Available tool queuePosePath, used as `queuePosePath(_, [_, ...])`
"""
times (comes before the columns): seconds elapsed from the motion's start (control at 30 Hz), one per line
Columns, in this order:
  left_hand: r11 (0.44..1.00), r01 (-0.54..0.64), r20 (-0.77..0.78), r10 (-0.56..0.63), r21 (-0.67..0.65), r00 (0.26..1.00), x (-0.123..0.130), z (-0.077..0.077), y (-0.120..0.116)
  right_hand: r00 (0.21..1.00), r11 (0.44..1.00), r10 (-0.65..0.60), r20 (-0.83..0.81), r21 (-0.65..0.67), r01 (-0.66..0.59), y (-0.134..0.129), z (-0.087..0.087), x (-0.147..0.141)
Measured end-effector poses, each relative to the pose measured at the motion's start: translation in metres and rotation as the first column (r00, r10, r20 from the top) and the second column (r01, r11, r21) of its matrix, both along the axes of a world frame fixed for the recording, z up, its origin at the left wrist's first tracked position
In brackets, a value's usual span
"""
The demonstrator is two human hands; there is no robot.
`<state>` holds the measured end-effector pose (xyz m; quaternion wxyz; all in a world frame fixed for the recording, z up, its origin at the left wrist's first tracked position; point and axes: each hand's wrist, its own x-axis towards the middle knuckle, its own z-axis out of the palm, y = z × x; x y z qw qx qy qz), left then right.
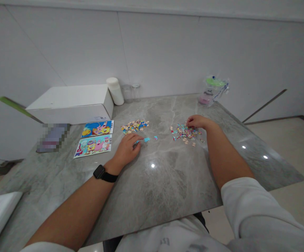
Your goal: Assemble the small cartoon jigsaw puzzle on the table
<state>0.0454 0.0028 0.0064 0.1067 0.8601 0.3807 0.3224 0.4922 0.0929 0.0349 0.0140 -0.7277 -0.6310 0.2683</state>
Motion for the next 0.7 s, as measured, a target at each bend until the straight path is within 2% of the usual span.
queuePosePath(0.23, [1.0,0.012,0.003,-0.012,-0.005,1.0,-0.001,0.0,0.0,0.998,0.992,-0.058,0.006,0.116,0.057,0.003,0.006,0.005])
queuePosePath(0.5, [1.0,0.015,0.013,-0.015,0.004,1.0,0.0,-0.001,0.001,1.0,0.977,0.017,-0.009,0.211,-0.015,0.002,0.012,0.0])
queuePosePath(0.7, [1.0,0.022,0.014,-0.022,0.017,1.0,0.0,0.0,0.001,0.969,0.973,0.023,0.245,0.219,-0.079,-0.001,0.012,-0.008])
